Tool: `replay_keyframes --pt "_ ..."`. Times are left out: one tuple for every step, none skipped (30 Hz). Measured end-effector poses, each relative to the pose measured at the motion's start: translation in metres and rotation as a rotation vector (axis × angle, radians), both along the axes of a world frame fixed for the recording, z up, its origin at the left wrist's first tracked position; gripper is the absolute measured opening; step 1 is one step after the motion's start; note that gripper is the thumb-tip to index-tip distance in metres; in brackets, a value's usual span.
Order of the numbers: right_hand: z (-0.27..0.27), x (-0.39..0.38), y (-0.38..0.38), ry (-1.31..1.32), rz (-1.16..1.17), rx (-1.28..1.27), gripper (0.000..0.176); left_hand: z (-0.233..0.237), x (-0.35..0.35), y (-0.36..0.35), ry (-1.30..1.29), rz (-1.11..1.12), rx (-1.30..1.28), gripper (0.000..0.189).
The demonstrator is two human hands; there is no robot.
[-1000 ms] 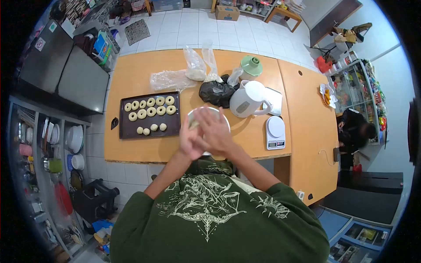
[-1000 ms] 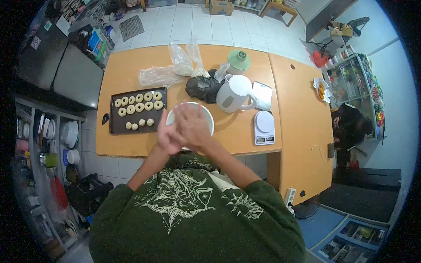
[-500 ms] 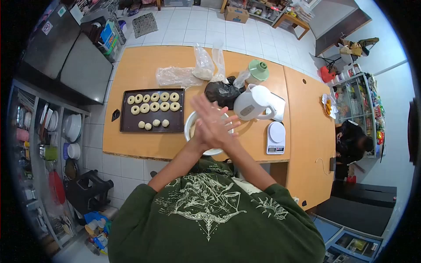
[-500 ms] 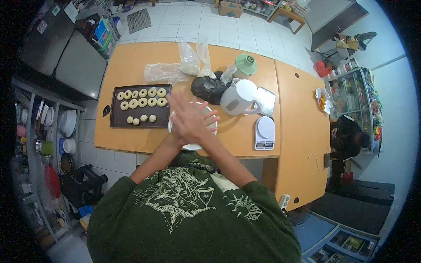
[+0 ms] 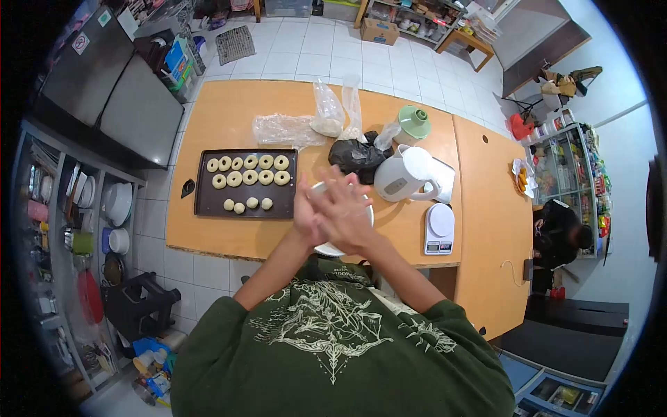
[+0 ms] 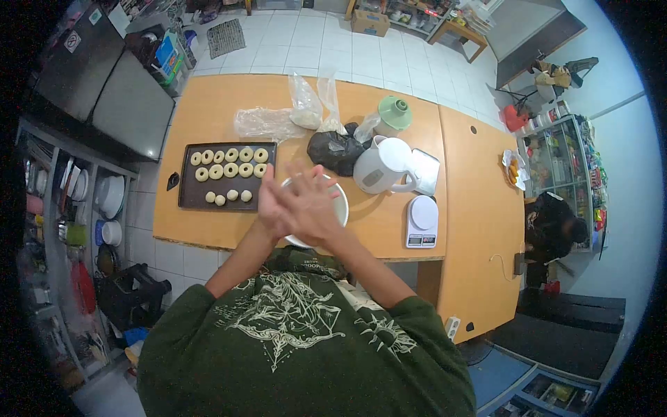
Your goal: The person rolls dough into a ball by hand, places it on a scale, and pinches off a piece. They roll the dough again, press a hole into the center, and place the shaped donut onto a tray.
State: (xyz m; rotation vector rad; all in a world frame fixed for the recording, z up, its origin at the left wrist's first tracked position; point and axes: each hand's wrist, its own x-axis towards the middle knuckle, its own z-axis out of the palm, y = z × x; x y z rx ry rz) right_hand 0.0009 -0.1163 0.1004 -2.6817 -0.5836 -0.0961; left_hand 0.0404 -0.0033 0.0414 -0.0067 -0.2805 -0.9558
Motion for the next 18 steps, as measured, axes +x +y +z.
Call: replay_keyframes --pt "0.003 0.006 -0.012 -0.028 -0.090 -0.099 0.065 0.012 -0.008 0.003 0.272 -0.029 -0.069 0.098" --pt "0.003 0.011 -0.012 -0.021 -0.091 -0.099 0.065 0.024 -0.019 0.008 0.548 -0.060 -0.135 0.098" --pt "0.008 0.016 -0.010 -0.012 -0.167 0.022 0.064 0.047 -0.033 0.001 0.163 0.050 0.441 0.102" --pt "0.015 0.020 -0.006 -0.007 -0.239 0.141 0.062 0.031 -0.033 -0.009 0.165 0.051 0.439 0.102" --pt "0.021 0.017 0.008 0.016 -0.191 0.154 0.061 0.000 -0.030 -0.021 0.047 0.033 0.228 0.103" --pt "0.024 0.009 0.019 0.016 -0.190 0.155 0.061 -0.005 -0.025 -0.025 -0.071 0.015 0.019 0.104" --pt "0.026 0.000 0.027 0.002 -0.081 0.112 0.059 -0.010 -0.016 -0.023 0.112 0.029 0.030 0.100" --pt "0.028 -0.004 0.030 -0.012 0.029 0.068 0.057 -0.014 -0.006 -0.019 0.108 0.031 0.030 0.100" --pt "0.029 0.000 0.028 -0.014 0.030 0.067 0.057 -0.018 0.003 -0.014 0.120 0.065 -0.021 0.098" --pt "0.030 0.007 0.021 0.013 0.049 0.383 0.058 -0.022 0.008 -0.011 0.137 0.102 -0.072 0.095" --pt "0.032 0.015 0.012 0.044 0.068 0.700 0.059 0.004 0.008 -0.002 0.238 0.108 0.014 0.088" --pt "0.035 0.023 0.002 0.076 0.085 1.018 0.061 0.012 0.007 0.002 0.244 0.114 0.015 0.088" --pt "0.048 0.031 -0.011 -0.098 0.079 0.771 0.058 0.017 0.006 0.006 0.383 0.059 -0.060 0.085" --pt "0.045 0.032 -0.009 -0.098 0.082 0.772 0.058 0.022 0.006 0.008 0.518 0.001 -0.136 0.083" --pt "0.035 0.032 -0.007 -0.086 -0.003 0.515 0.058 0.027 0.000 0.002 0.382 0.175 0.200 0.083" --pt "0.022 0.033 -0.004 -0.074 -0.088 0.255 0.058 0.025 -0.003 -0.004 0.379 0.172 0.196 0.083" --pt "-0.011 0.029 0.012 -0.032 -0.109 0.412 0.057 0.018 -0.005 -0.010 0.186 0.191 0.082 0.083" --pt "-0.007 0.017 0.014 -0.032 -0.106 0.407 0.057 0.006 -0.005 -0.015 -0.006 0.214 -0.032 0.082"
